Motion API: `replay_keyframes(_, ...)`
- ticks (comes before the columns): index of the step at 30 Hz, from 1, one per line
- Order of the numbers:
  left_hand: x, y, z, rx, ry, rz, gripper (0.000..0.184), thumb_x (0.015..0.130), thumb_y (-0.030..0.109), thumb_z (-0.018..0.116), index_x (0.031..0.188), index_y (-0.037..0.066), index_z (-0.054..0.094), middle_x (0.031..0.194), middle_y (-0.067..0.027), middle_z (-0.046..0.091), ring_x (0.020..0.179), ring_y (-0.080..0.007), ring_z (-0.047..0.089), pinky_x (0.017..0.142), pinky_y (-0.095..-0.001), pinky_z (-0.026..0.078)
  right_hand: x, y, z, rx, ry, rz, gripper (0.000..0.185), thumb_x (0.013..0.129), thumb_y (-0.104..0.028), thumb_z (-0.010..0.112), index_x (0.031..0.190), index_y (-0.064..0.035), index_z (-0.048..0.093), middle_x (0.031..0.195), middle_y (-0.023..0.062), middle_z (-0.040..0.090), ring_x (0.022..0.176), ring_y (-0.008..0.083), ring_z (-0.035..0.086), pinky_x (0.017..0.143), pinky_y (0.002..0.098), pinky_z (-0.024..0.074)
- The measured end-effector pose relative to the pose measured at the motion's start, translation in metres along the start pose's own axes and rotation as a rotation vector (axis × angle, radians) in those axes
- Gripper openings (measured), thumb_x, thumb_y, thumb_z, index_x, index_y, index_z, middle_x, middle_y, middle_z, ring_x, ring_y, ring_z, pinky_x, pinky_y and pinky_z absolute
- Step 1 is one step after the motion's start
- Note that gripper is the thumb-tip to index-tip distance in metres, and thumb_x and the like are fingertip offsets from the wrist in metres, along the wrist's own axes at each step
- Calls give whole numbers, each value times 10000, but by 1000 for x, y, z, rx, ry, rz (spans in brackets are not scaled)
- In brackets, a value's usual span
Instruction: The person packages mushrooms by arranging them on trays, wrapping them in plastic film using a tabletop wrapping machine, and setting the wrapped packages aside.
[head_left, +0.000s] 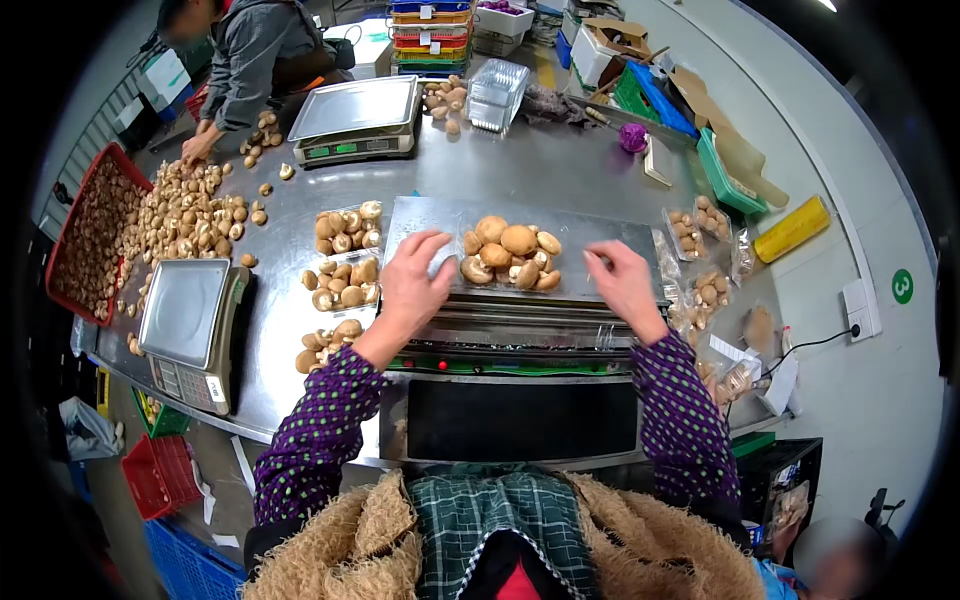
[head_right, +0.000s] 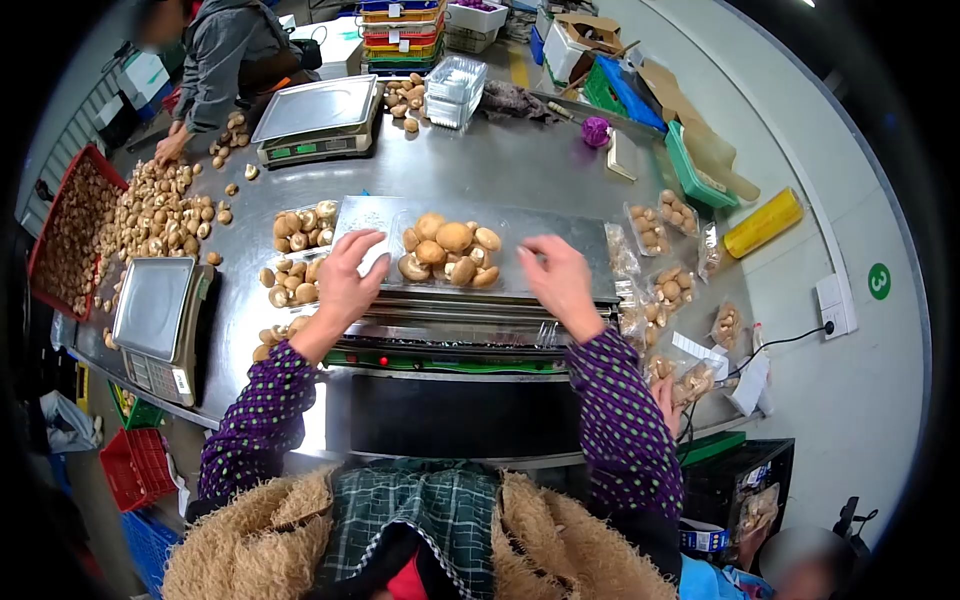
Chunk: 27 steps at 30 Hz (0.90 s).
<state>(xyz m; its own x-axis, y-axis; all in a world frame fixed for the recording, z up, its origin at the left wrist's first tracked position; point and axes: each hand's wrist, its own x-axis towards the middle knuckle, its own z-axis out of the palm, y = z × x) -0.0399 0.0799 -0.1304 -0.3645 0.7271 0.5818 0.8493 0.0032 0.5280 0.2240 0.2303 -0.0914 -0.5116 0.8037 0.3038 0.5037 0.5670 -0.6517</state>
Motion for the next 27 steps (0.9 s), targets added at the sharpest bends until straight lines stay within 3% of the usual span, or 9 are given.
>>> replay_keyframes(5,-12,-14,12,-74,-266,-311,205,837,202,611,936,63,724,741,-149,682,689,-286,666,661,-372,518,-17,40,7,-228,-203,145,274,859,-220,629,1014,2,668,802,142,688,701,223,649,675,325,507)
replay_keyframes(7,-10,-4,16,43,-266,-233,205,836,190,597,932,61,724,735,-157,675,688,-296,670,653,-379,515,-9,29,23,435,-239,444,308,846,-185,641,1033,60,645,815,156,695,749,220,667,664,311,512)
replay_keyframes(9,-9,2,14,70,-239,-213,185,809,167,592,870,56,728,725,-177,664,702,-358,649,682,-435,515,-12,27,28,398,-217,411,342,836,-168,646,1042,104,622,841,178,695,741,213,669,648,308,518)
replay_keyframes(13,-20,0,-21,14,-68,-100,207,810,213,611,798,36,717,650,-158,647,643,-335,646,636,-426,516,-33,23,-8,208,-258,256,267,801,-189,681,945,36,674,766,119,695,647,164,634,625,288,505)
replay_keyframes(15,-34,-7,-59,374,-421,-122,297,812,300,635,708,28,693,585,-144,623,585,-310,635,576,-417,505,-49,41,-42,-85,-284,211,266,796,-248,668,835,13,693,662,139,653,607,219,633,600,324,496)
replay_keyframes(19,-48,-2,-65,582,-628,-120,434,798,416,657,612,23,662,574,-154,616,578,-316,635,539,-422,490,-63,41,-38,-480,-504,294,386,807,-434,645,739,-65,734,628,146,639,621,301,645,601,402,501)
replay_keyframes(23,-41,-10,-38,341,-653,-348,415,817,369,640,661,-14,661,602,-177,619,566,-307,624,570,-418,491,-57,53,-6,-250,-482,254,434,843,-413,634,693,-9,686,600,126,638,558,255,618,561,369,477)
replay_keyframes(25,-42,-6,-61,-37,-611,-567,355,848,278,608,652,-17,641,590,-151,618,512,-245,587,547,-375,485,-75,40,-28,236,-497,428,382,878,-325,608,689,8,617,620,98,644,488,173,568,481,302,445)
replay_keyframes(27,-65,-8,-97,-367,-840,-892,299,875,187,566,633,14,598,605,-120,627,494,-190,556,519,-315,470,-112,17,-58,530,-532,752,317,899,-252,560,681,-23,547,623,81,619,457,117,523,418,247,405)
